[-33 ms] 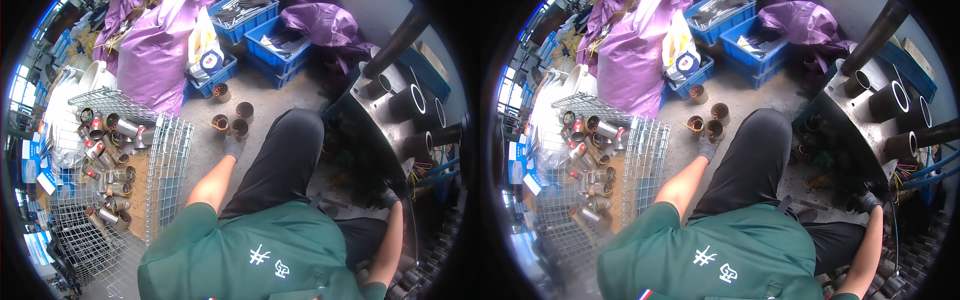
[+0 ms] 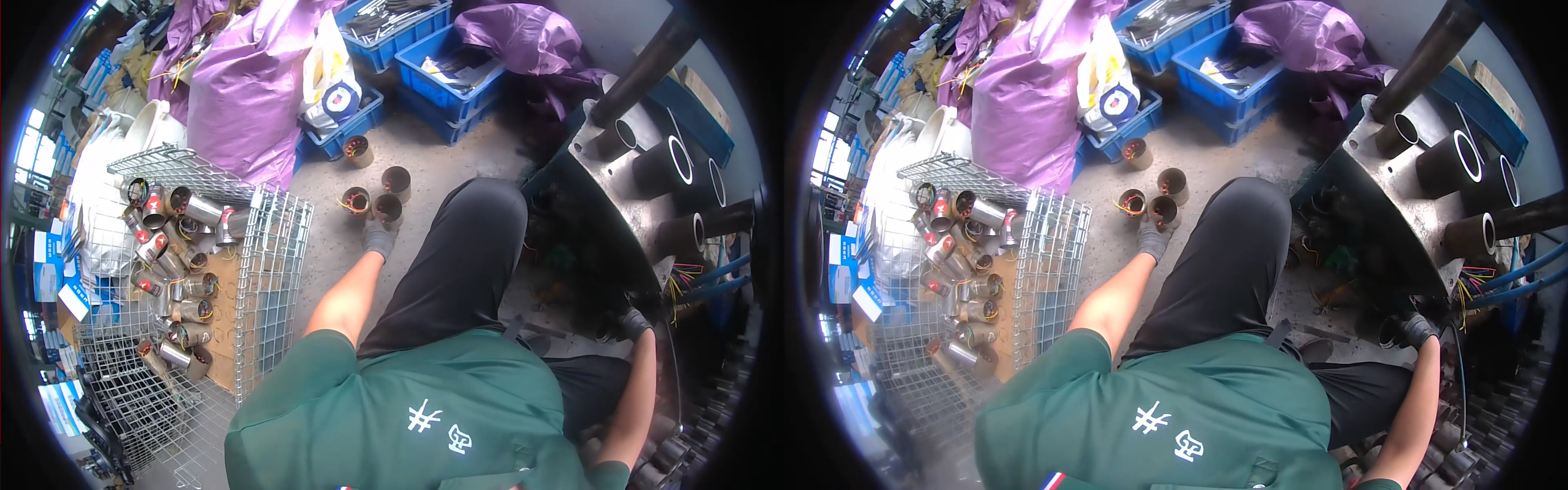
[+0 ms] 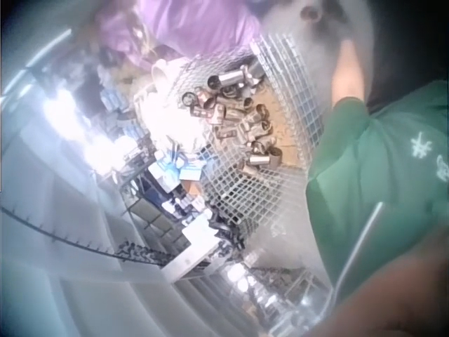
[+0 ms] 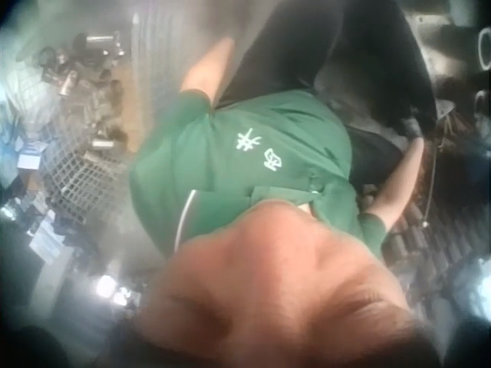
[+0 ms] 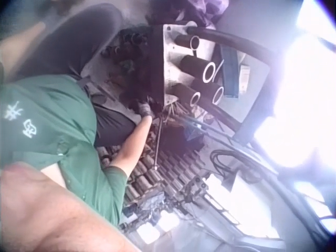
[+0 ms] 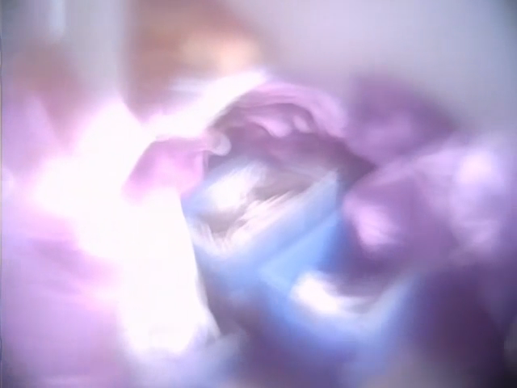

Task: The person places metal cylinders into a press machine, operates the press with a lever, removes the cylinders, and organizes them into bins or stacks.

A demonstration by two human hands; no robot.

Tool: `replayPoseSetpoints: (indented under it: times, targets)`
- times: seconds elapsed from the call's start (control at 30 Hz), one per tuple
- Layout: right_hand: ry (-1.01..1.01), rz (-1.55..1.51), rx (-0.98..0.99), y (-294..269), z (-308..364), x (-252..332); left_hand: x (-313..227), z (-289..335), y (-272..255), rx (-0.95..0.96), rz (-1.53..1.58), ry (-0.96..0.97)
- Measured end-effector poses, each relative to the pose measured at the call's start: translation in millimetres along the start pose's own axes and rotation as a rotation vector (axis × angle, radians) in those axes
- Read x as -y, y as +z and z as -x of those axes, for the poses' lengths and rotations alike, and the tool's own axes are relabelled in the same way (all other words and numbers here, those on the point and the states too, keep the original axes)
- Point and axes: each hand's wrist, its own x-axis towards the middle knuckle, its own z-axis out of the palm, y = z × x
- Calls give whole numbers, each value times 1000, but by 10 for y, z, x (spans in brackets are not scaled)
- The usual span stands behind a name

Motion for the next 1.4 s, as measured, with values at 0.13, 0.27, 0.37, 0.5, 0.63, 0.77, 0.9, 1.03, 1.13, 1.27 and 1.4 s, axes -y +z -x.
replayPoseSetpoints:
  times: [0.13, 0.27, 0.37, 0.5, 0.63, 0.77, 0.9, 1.03, 1.13, 1.27, 1.4]
  targets:
    - [39, -153, -72, -132, 276, 393, 136, -90, 148, -41, 21, -125]
    - [139, -317, -48, -81, 430, 327, -155, 47, 143, -107, 180, -16]
    - [178, -282, -16, -223, 395, 531, 121, 32, 117, -183, 50, -6]
    - [-15, -252, -99, -118, 360, 266, 131, 7, 31, -161, 459, -158]
    - [-18, -343, -110, -341, 547, 670, -736, 34, -535, -114, 945, -289]
    - [-127, -437, -204, -576, 693, 1357, -1148, -322, -984, -85, 1109, -79]
    - [-301, -524, -238, -649, 770, 1819, -2125, -771, -1280, 149, 1449, 109]
    - [-352, -746, -263, -504, 743, 2011, -3500, -738, -1350, 427, 1704, 53]
    - [-401, -592, -298, -451, 705, 1904, -4366, -538, -1175, 589, 1795, 22]
    - [-387, -279, -394, -520, 782, 1911, -5046, -222, -715, 915, 1784, -89]
    - [-439, -478, -396, -476, 793, 1851, -5231, 204, -113, 1262, 1670, -272]
